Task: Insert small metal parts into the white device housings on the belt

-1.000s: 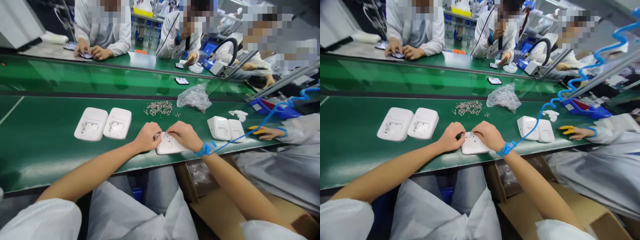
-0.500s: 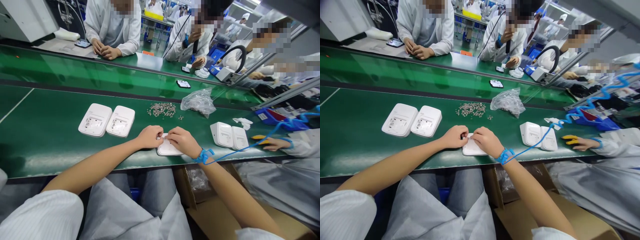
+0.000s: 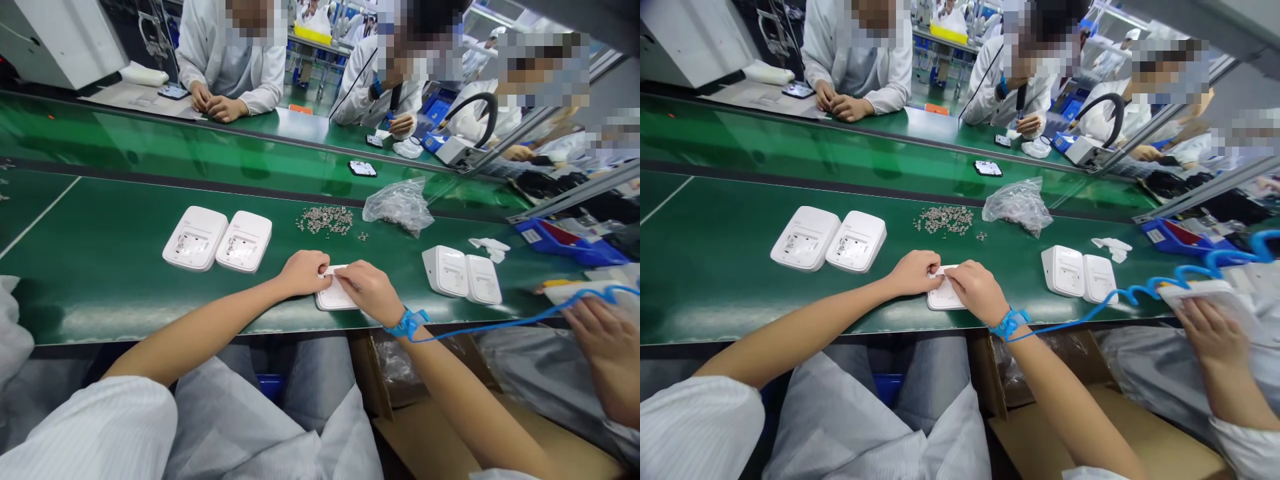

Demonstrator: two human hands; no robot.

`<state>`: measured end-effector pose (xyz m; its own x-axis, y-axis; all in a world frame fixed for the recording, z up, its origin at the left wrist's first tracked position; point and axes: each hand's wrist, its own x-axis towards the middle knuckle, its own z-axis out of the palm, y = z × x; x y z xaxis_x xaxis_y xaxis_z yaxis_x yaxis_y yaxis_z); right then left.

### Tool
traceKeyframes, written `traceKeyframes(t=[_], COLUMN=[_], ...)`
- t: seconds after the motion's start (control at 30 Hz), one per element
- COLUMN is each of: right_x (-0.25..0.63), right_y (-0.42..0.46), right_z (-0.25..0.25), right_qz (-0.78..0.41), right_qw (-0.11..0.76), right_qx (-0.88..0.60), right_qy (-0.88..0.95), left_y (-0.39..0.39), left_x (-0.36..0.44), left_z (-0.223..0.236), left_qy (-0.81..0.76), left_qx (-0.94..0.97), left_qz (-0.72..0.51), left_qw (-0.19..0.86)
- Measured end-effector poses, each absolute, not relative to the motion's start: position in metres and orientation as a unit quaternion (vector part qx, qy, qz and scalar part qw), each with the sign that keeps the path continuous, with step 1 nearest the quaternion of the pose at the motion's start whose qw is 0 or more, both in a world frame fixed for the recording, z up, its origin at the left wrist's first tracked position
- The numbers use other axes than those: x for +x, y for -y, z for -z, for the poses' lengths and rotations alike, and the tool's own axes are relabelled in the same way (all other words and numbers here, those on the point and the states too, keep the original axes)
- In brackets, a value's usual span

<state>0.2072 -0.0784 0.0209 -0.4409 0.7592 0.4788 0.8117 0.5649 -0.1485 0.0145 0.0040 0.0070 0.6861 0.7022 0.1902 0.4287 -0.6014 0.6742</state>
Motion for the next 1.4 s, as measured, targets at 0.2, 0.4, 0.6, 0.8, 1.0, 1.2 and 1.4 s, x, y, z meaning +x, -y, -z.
traceKeyframes(t=[0.2, 0.4, 0.6, 0.8, 1.0, 1.2, 1.4], right_x=[0.205, 0.203, 0.204, 0.248, 0.259, 0.256, 0.244], right_y=[0.079, 0.079, 0.084, 0.061, 0.051, 0.054, 0.036], right_z=[-0.019, -0.021, -0.017, 0.017, 0.039, 0.042, 0.031], right_qz=[0.078, 0.050, 0.068, -0.016, -0.098, -0.098, -0.101], right_qw=[0.242, 0.234, 0.528, 0.719, 0.693, 0.649, 0.483], right_qx=[-0.451, -0.434, -0.513, -0.629, -0.659, -0.690, -0.693], right_qy=[0.856, 0.868, 0.674, 0.294, 0.275, 0.306, 0.525], left_y=[-0.005, -0.008, -0.009, -0.005, -0.003, 0.020, 0.058], left_x=[0.014, 0.013, 0.013, 0.010, 0.010, -0.001, -0.044], left_z=[-0.007, -0.009, -0.007, -0.007, -0.011, -0.020, -0.027], left_qy=[-0.323, -0.314, -0.314, -0.306, -0.325, -0.362, -0.445], left_qx=[0.860, 0.857, 0.858, 0.868, 0.890, 0.906, 0.883], left_qz=[-0.225, -0.213, -0.216, -0.224, -0.180, -0.112, -0.073], left_qw=[0.323, 0.349, 0.344, 0.320, 0.265, 0.188, 0.130])
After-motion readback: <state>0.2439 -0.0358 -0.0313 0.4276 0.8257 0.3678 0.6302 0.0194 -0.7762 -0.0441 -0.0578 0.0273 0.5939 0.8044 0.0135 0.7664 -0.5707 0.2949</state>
